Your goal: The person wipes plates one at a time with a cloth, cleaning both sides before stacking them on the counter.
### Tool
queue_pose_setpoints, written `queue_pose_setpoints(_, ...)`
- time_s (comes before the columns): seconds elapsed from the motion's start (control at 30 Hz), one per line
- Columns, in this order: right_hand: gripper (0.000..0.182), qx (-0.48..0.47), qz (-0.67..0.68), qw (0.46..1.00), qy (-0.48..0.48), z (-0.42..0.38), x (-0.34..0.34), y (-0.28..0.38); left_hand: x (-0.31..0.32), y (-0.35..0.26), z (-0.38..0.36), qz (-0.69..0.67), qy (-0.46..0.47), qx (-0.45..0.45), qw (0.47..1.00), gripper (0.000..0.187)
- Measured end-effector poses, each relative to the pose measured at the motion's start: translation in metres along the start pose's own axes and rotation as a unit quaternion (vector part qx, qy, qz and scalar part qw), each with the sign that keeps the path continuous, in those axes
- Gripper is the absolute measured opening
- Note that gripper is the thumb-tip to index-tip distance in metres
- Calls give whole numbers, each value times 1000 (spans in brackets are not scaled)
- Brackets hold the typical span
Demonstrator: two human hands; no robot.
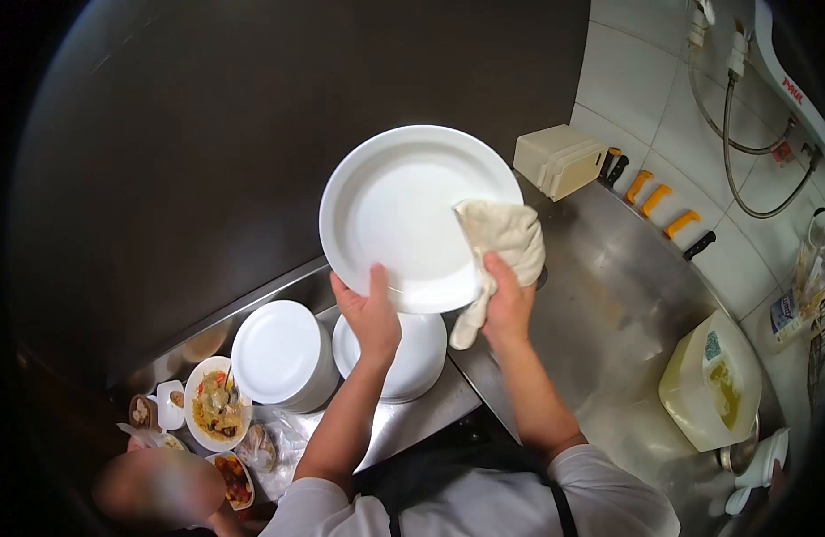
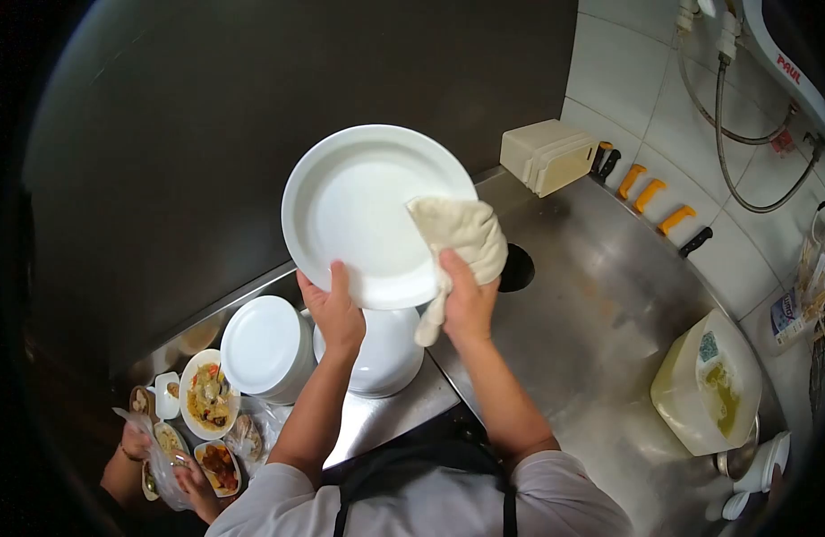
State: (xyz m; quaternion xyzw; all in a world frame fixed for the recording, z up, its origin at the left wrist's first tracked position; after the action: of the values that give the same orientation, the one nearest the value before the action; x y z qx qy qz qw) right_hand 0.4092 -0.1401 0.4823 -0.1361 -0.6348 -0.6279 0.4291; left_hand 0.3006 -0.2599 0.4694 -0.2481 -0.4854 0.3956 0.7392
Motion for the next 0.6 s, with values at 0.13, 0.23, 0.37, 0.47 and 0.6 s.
queue_pose_setpoints(0.13, 45, -49, -57, 994, 76, 33, -2, 40, -4, -47, 37, -251, 226, -240, 910, 46)
queue_pose_setpoints(0.23, 47, -23, 1, 999, 38, 33, 1, 21, 7, -33, 53, -14, 154, -201, 967, 47)
queue_pose_setpoints(0.37, 52, 60, 155, 984, -58, -17, 20, -22, 32, -13, -5, -106, -8, -185, 977, 54)
queue_pose_setpoints(0.47, 56, 48, 50, 998, -4, 9, 2, 1, 10, -9, -24, -182, 72, -197, 961, 56)
queue_pose_setpoints(0.6, 46, 33, 4, 998, 48, 27, -1, 30, -13, -35, 19, -247, 180, -277, 911, 51)
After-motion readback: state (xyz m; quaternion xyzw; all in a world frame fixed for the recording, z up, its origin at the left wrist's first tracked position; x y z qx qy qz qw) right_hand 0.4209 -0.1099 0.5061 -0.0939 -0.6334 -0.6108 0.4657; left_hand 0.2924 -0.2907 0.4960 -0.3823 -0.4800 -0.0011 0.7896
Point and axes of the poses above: each hand's wrist, its own z-axis towards the middle knuckle, its own x-axis out of the palm, y = z × x, the point moved 1 cm from there along z, towards the middle knuckle, and after that the axes turned 7 degrees about -y, right-handed, at the moved point
